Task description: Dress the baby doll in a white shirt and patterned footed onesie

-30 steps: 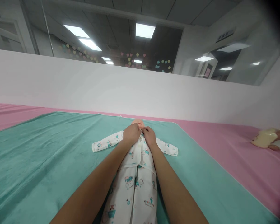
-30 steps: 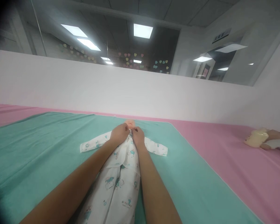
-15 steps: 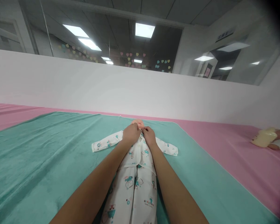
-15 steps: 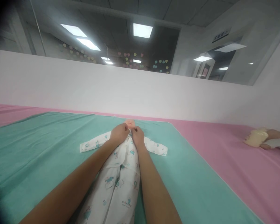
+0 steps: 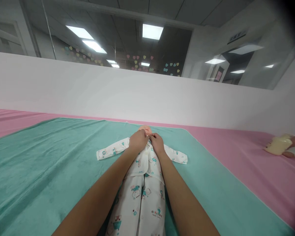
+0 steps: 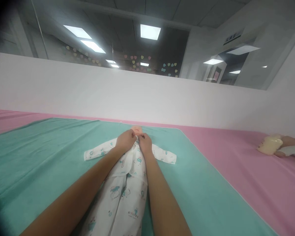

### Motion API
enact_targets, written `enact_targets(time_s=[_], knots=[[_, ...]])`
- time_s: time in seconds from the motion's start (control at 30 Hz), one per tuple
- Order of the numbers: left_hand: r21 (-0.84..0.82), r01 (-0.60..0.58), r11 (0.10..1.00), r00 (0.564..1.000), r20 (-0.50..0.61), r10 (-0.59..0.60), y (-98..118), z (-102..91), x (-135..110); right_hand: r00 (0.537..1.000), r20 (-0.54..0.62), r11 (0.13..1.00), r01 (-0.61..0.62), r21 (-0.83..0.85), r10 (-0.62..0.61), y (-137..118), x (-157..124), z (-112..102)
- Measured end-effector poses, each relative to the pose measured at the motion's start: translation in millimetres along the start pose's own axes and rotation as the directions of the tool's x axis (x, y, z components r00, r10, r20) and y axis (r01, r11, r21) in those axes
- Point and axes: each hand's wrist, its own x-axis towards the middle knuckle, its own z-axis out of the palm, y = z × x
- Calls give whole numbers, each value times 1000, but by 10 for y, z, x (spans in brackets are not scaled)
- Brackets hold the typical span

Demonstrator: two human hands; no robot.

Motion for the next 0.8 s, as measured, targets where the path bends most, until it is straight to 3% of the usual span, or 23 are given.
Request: enact_targets(time_s=[0.8], knots=[[5, -7, 1000, 1000, 11, 7, -20, 22, 19, 1000, 6, 1000, -6, 4, 6, 24, -2, -3]])
